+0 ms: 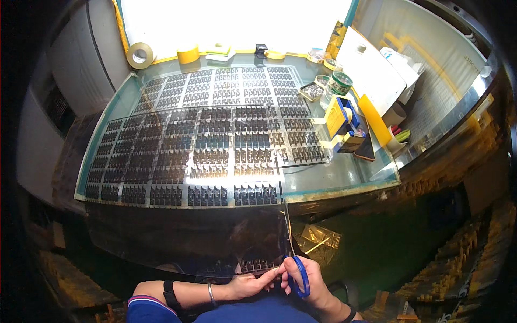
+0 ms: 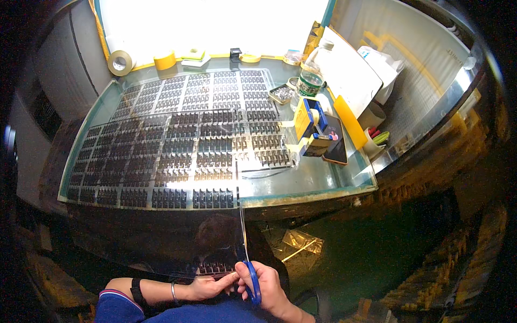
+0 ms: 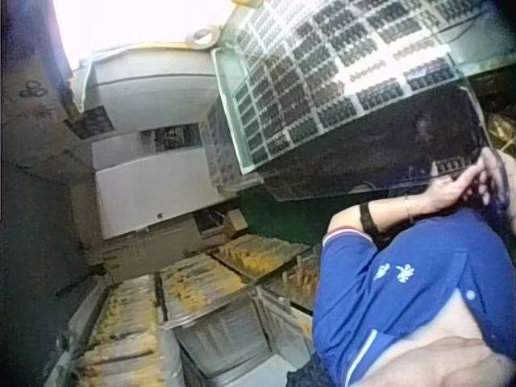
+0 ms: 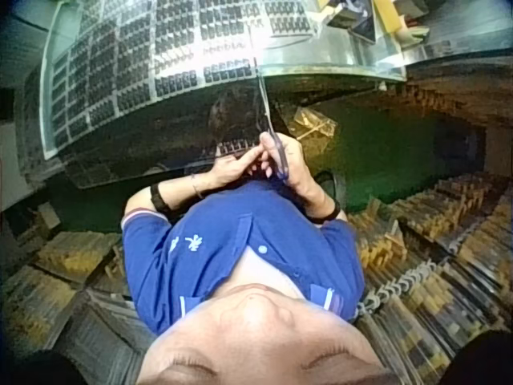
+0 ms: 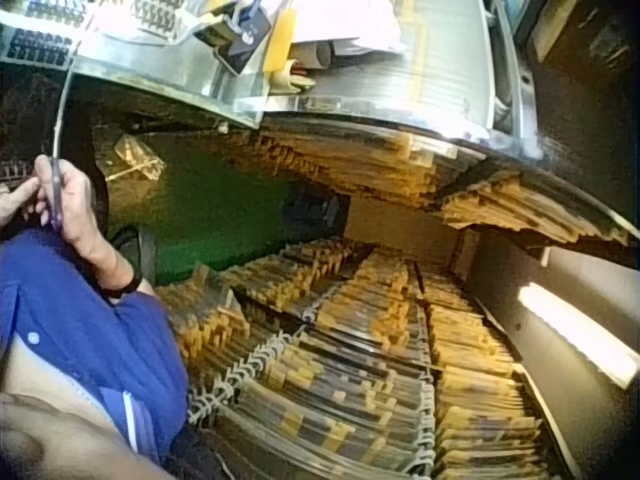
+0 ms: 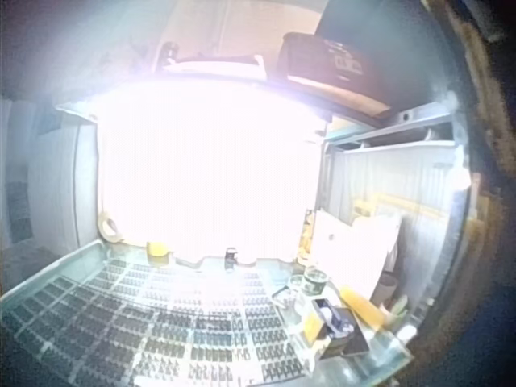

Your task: Cutting a large mesh or filter sheet along a pre-marked line using scissors.

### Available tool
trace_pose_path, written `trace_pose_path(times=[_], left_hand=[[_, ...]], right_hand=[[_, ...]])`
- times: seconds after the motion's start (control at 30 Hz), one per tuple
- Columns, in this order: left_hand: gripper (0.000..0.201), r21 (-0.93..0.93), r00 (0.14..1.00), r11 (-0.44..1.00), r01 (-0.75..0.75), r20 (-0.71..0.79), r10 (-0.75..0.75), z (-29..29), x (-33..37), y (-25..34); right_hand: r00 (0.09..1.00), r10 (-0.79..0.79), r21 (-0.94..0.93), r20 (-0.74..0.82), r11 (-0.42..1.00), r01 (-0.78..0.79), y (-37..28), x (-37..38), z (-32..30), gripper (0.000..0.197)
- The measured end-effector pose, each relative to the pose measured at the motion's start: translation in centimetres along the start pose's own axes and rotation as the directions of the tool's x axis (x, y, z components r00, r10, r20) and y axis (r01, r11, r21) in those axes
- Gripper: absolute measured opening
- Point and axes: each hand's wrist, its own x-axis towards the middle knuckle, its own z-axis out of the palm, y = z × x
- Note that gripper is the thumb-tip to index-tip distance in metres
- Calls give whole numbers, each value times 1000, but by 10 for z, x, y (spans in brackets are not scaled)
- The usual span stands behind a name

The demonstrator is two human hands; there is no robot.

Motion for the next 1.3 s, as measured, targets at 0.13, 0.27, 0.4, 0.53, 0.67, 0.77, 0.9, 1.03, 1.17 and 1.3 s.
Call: trace_pose_path(times=[0.13, 0.27, 0.4, 0.53, 0.67, 0.77, 0.9, 1.03, 1.17, 1.3], left_hand=[[16, 15, 1000, 1000, -24, 4, 24, -2, 0, -6], [16, 37, 1000, 999, 6, -13, -5, 2, -1, 7], [16, 13, 1000, 1000, 6, -28, -5, -1, 0, 8], [20, -88, 995, 995, 46, -86, -54, -10, 9, 47], [22, -244, 983, 969, -43, -184, -3, -32, 24, 60], [22, -329, 979, 944, -22, -198, -46, -33, 19, 67], [16, -499, 960, 865, -54, -263, -92, -37, 20, 65], [14, -480, 953, 877, -37, -280, -113, -36, 19, 72], [14, -462, 955, 886, -27, -275, -114, -35, 20, 75], [13, -422, 947, 905, -46, -307, -94, -31, 19, 78]], right_hand=[[1000, 10, -24, 9, 1000, -9, -1, -1, -2, 31], [999, 27, -66, -39, 997, -29, -9, -3, 1, 29], [997, 42, -99, -60, 994, -48, -15, -6, 3, 32], [998, -25, -174, -53, 985, 15, -9, -9, -5, 30], [999, -38, -336, -6, 941, 34, 12, -3, -24, 30], [988, 140, -325, 71, 939, -110, 25, 1, -41, 30], [953, 205, -308, 222, 942, -131, 25, 4, -49, 27], [935, 172, -235, 309, 967, -100, 18, 8, -51, 25], [921, 149, -214, 361, 974, -73, 14, 11, -52, 23], [901, 160, -164, 403, 981, -100, 12, 15, -53, 25]])
